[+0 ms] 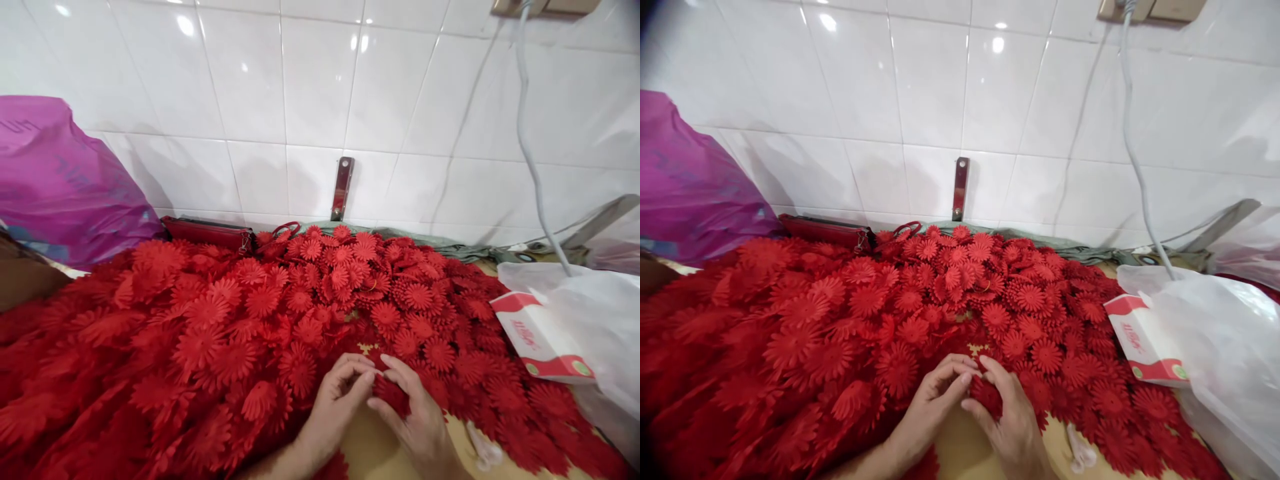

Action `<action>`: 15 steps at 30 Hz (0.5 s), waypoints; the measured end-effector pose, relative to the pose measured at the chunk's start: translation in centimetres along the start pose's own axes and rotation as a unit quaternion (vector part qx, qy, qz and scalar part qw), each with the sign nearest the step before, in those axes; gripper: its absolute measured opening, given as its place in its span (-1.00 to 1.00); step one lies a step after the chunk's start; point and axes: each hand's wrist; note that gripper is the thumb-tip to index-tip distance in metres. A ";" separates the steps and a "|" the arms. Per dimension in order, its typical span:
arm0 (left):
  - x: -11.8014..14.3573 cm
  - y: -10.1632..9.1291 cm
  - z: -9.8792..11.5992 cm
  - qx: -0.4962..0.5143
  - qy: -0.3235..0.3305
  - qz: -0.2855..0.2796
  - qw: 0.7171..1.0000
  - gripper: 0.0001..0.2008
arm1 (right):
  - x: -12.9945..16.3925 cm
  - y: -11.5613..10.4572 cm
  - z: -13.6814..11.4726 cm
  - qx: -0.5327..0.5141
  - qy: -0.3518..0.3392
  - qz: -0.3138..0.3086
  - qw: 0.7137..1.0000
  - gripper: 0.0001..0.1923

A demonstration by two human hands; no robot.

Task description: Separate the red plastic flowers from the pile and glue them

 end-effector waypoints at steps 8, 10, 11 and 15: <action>-0.3 0.0 -0.5 0.154 -0.060 -0.005 0.986 -0.60 | -1.4 -1.2 -1.7 0.030 -0.136 0.041 0.989 -0.57; -0.4 -0.1 -0.6 0.162 -0.062 -0.009 0.985 -0.55 | -1.4 -1.1 -1.9 0.017 -0.128 0.057 0.990 -0.66; -0.4 -0.2 -0.7 0.165 -0.065 -0.010 0.984 -0.54 | -1.4 -1.1 -2.0 0.008 -0.120 0.060 0.991 -0.70; -0.4 -0.3 -0.9 0.170 -0.070 -0.011 0.983 -0.51 | -1.2 -1.1 -1.9 -0.035 -0.079 0.034 0.996 -0.74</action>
Point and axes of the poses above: each hand's wrist, its own x-axis away from the middle knuckle, its own y-axis out of the palm, z = x × y, and after that the axes turned 5 degrees about y, right-handed
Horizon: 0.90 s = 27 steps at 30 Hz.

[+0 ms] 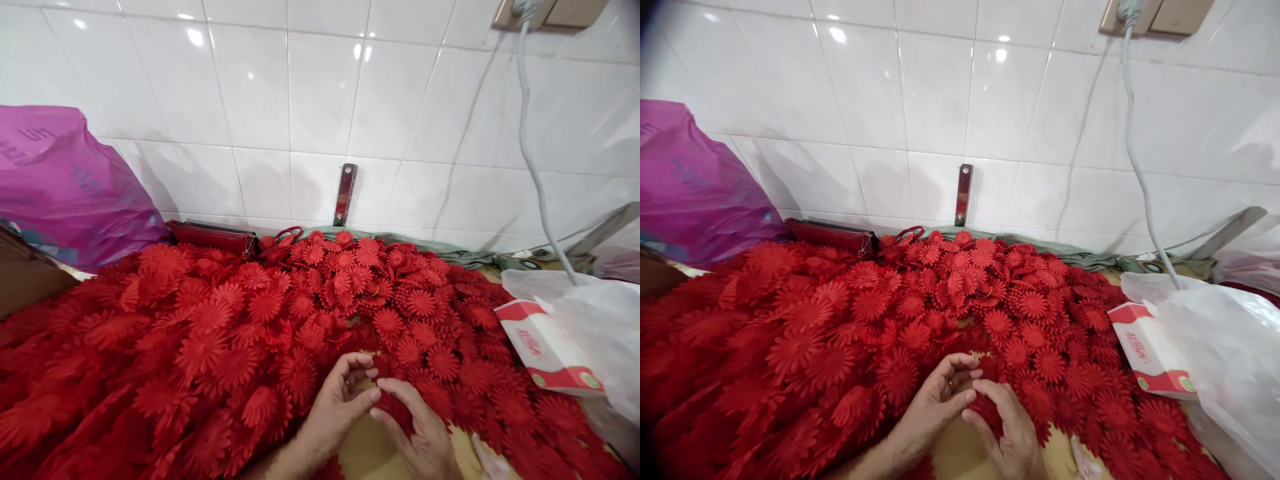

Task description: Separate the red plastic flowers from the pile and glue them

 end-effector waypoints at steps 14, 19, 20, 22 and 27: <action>0.6 0.2 -0.9 -0.029 0.035 -0.035 0.998 -0.38 | -0.7 0.1 -0.7 -0.083 0.139 0.019 0.987 -0.87; 1.2 0.7 0.8 -0.070 0.012 -0.038 0.997 -0.57 | -0.3 -0.1 -0.2 -0.051 0.094 -0.003 0.994 -0.88; 1.3 0.9 1.1 -0.079 0.012 -0.039 0.996 -0.56 | -0.3 0.1 -0.4 -0.049 0.071 -0.005 0.996 -0.86; 1.4 1.0 1.6 -0.088 0.014 -0.047 0.995 -0.49 | -0.2 0.4 -0.8 -0.037 0.032 -0.002 0.999 -0.84; 1.0 0.6 2.2 -0.075 -0.028 -0.103 0.992 -0.33 | 0.4 0.7 -1.0 0.009 -0.021 -0.054 0.998 -0.72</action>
Point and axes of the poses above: each hand's wrist, its own x-axis away from the middle knuckle, its own y-axis out of the palm, z = x × y, and after that the axes turned 5 degrees about y, right-handed
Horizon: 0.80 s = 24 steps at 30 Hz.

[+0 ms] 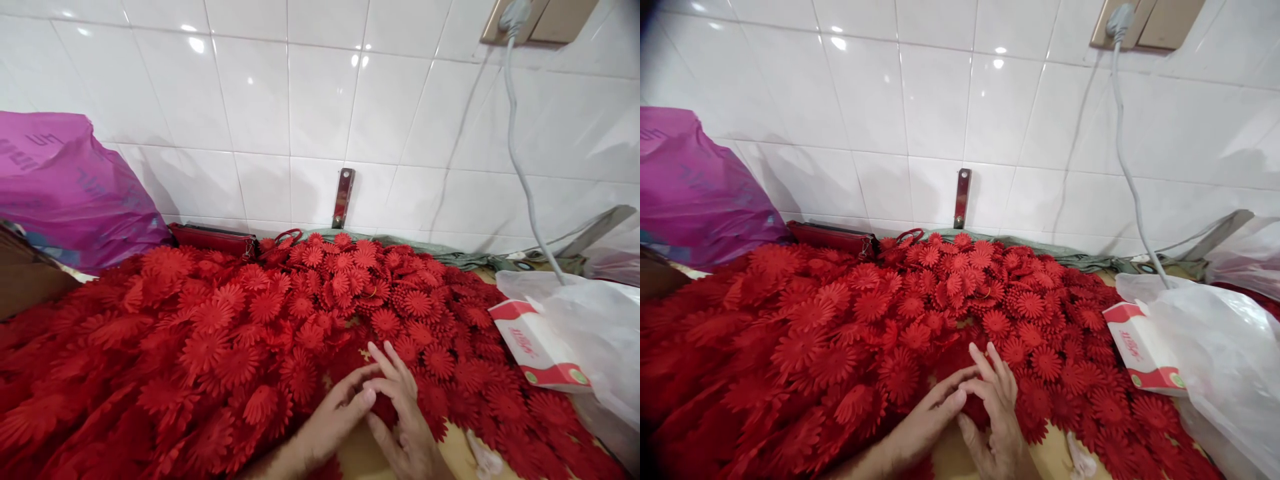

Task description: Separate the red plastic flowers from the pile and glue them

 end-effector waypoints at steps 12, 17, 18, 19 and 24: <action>-0.6 0.3 -1.6 0.178 -0.092 0.007 0.980 -0.57 | 0.0 -0.5 1.1 0.141 -0.059 -0.054 0.987 -0.24; -0.4 0.2 -0.9 0.222 -0.141 0.023 0.965 -0.67 | -0.1 -0.3 0.3 0.150 -0.064 0.007 0.987 -0.14; -0.3 0.2 -0.8 0.221 -0.150 0.018 0.964 -0.68 | -0.1 -0.3 0.3 0.146 -0.061 0.016 0.987 -0.19; -0.3 0.1 -0.7 0.219 -0.157 0.009 0.963 -0.69 | -0.2 -0.2 0.3 0.138 -0.058 0.020 0.989 -0.25; -0.4 -0.4 -0.9 0.246 -0.134 -0.023 0.960 -0.62 | -0.8 -0.4 0.2 0.030 -0.052 0.008 0.998 -0.46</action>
Point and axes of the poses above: each hand's wrist, its own x-axis away from the middle knuckle, its own y-axis out of the palm, z = x × y, and after that the axes turned 5 degrees about y, right-handed
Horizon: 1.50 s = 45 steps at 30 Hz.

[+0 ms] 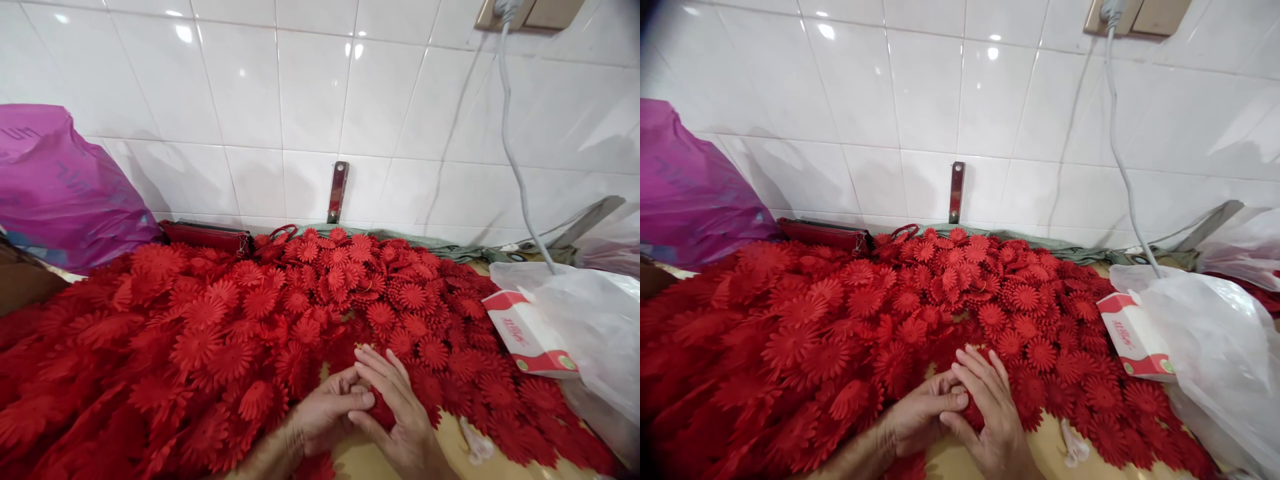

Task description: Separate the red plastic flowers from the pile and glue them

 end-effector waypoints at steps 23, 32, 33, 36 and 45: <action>-0.2 -0.1 -0.2 0.027 0.032 0.022 0.999 -0.54 | 0.3 -1.4 0.8 -0.139 0.264 0.021 0.954 -0.62; -0.1 0.2 -0.1 0.033 0.032 0.021 0.999 -0.58 | 0.0 -1.5 0.2 -0.170 0.166 -0.069 0.969 -0.59; -0.1 0.2 -0.1 0.033 0.031 0.022 0.999 -0.57 | 0.0 -1.5 0.2 -0.166 0.164 -0.068 0.970 -0.58; 0.0 0.3 -0.1 0.027 0.032 0.029 0.999 -0.57 | 0.1 -1.5 0.3 -0.162 0.168 -0.067 0.970 -0.52; -0.1 0.0 -0.4 -0.013 0.023 0.019 0.999 -0.57 | 0.1 -1.4 0.0 -0.217 0.316 -0.065 0.921 -0.43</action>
Point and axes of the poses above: each hand's wrist, its own x-axis away from the middle knuckle, its own y-axis out of the palm, z = x × y, and after that the axes turned 5 degrees about y, right-handed
